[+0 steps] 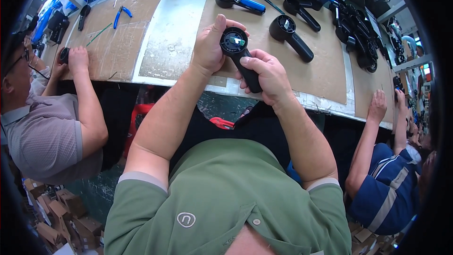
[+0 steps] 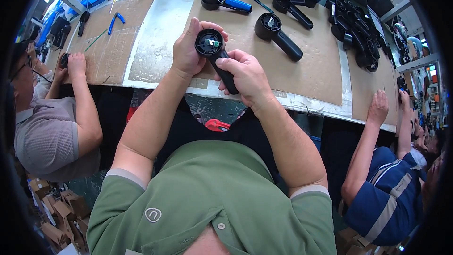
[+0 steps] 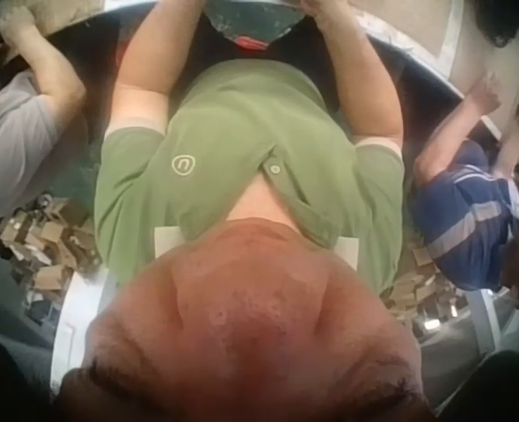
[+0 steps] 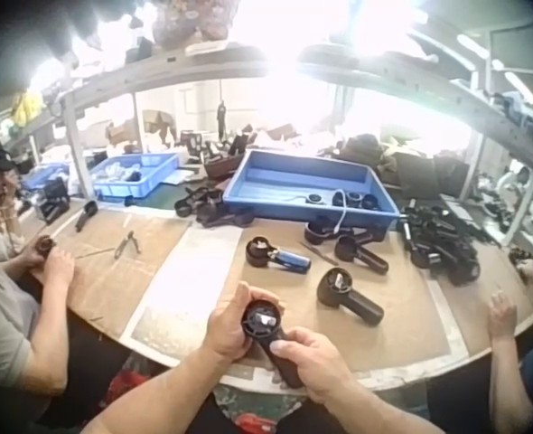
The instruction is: Assembling components of a handheld electronic device at a factory workbench.
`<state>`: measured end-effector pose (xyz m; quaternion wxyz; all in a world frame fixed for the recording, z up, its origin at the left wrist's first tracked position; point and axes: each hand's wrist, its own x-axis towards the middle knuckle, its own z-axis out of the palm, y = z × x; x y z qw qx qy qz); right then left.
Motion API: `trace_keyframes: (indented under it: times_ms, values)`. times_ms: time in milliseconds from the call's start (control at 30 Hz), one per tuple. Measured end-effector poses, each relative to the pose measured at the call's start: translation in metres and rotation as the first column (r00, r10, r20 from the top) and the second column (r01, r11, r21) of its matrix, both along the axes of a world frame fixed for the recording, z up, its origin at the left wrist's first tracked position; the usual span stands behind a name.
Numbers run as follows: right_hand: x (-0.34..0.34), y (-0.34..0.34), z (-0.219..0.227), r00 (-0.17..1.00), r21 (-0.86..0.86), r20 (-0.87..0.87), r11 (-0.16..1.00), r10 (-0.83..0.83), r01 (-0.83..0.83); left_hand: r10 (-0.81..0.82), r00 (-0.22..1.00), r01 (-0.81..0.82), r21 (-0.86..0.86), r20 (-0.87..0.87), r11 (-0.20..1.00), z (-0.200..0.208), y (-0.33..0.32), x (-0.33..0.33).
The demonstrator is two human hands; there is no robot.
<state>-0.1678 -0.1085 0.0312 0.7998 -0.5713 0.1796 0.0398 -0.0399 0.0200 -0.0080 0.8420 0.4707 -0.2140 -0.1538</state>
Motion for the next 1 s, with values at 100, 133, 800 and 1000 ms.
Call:
trace_keyframes:
  times_ms: [100,133,800,1000]
  values:
    - [0.0,0.0,0.0,1.0,-0.003,0.011,1.0,0.009,-0.009,-0.005,1.0,0.005,-0.011,0.002,1.0,0.0,0.0,0.0]
    - [0.0,0.0,0.0,1.0,-0.002,0.011,1.0,0.009,-0.009,-0.005,1.0,0.005,-0.01,0.002,1.0,0.0,0.0,0.001]
    - [-0.028,-0.011,0.002,0.989,-0.442,0.107,0.896,0.1,-0.043,0.016,0.998,-0.015,0.02,-0.056,1.0,0.001,-0.001,0.001]
    - [-0.032,-0.001,-0.023,0.959,-0.754,0.283,0.622,0.018,0.21,0.105,0.994,-0.104,0.06,-0.009,0.993,-0.009,0.002,-0.001]
